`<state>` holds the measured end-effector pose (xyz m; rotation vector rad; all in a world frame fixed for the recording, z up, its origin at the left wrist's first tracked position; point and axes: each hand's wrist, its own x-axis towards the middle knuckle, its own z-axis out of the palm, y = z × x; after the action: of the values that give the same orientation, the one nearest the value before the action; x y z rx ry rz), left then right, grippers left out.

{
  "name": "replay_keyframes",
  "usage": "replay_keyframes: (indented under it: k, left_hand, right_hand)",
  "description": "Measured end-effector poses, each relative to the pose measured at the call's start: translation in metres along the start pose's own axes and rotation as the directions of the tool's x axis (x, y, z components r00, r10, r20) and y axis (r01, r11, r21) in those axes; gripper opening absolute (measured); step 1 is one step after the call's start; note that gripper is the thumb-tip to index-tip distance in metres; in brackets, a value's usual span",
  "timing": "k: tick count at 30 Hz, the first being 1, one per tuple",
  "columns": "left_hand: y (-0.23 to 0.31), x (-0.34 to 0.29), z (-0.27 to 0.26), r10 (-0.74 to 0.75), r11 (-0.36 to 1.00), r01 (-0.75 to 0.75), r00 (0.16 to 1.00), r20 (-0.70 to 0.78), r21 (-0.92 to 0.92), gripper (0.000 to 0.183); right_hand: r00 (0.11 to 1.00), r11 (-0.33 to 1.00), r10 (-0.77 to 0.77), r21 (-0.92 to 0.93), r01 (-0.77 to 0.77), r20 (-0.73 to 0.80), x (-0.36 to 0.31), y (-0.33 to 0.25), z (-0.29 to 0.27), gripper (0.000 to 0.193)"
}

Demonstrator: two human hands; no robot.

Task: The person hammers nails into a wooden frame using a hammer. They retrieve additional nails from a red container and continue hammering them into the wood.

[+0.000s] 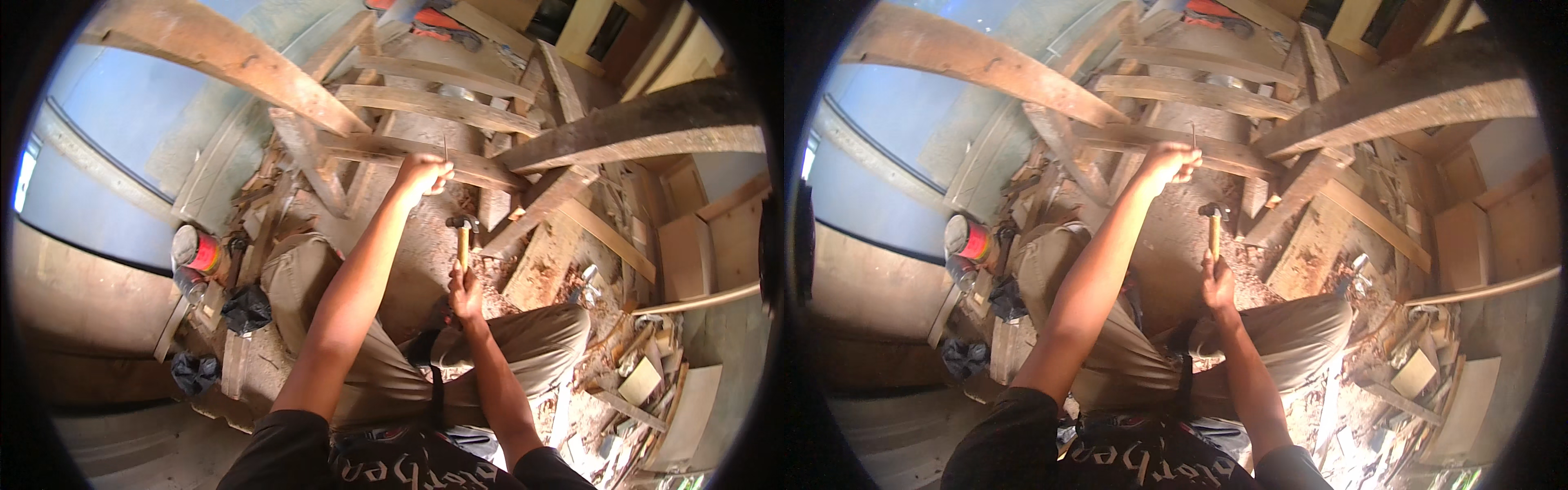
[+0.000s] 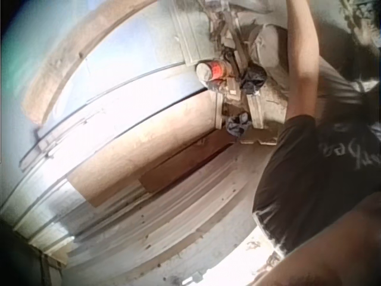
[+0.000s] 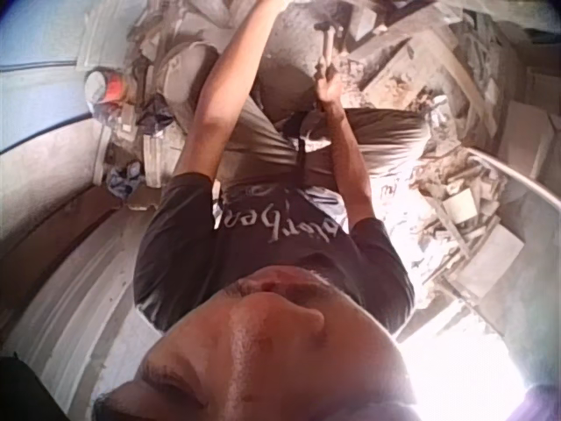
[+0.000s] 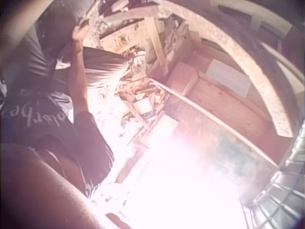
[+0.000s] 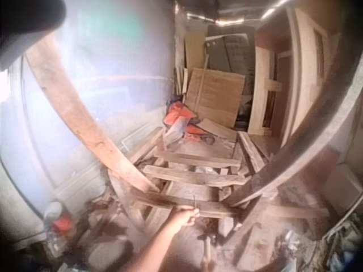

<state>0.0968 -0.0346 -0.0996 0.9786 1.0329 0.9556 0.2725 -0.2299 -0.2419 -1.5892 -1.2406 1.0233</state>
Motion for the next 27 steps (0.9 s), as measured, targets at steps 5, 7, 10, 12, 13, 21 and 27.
replay_keyframes:
  k: [5,7,10,12,13,21,27]
  left_hand:
    - [-0.041,0.004,0.027,-0.096,0.983,0.107,0.992,-0.077,0.152,0.015]
    - [-0.044,0.009,0.026,-0.090,0.977,0.105,0.992,-0.086,0.185,0.015]
    - [-0.039,0.009,0.031,-0.036,0.961,0.070,0.991,-0.127,0.266,0.016]
    - [-0.039,0.011,0.025,-0.001,0.937,0.054,0.988,-0.152,0.346,0.017]
    - [-0.039,0.012,0.022,0.017,0.921,0.048,0.986,-0.163,0.386,0.017]
    - [-0.028,0.021,0.018,0.456,0.690,-0.190,0.863,-0.216,0.698,0.018]
    - [-0.018,0.021,0.035,0.570,0.444,-0.226,0.818,-0.079,0.867,0.012]
  right_hand:
    - [0.998,0.999,0.050,0.012,-0.050,-0.024,-0.004,-0.016,-0.011,0.051]
    - [0.999,0.999,0.028,0.035,-0.026,-0.037,-0.004,-0.016,-0.013,0.049]
    - [0.996,1.000,0.002,0.026,0.001,-0.084,-0.005,-0.018,-0.012,0.046]
    - [0.997,0.999,0.049,0.019,-0.048,-0.052,-0.007,-0.023,-0.012,0.049]
    - [0.997,0.997,0.073,0.014,-0.073,-0.036,-0.007,-0.025,-0.012,0.050]
    - [0.997,0.997,0.068,-0.019,-0.069,-0.040,-0.002,-0.018,-0.013,0.054]
    - [0.993,0.994,0.108,-0.020,-0.109,-0.046,-0.005,-0.019,-0.016,0.053]
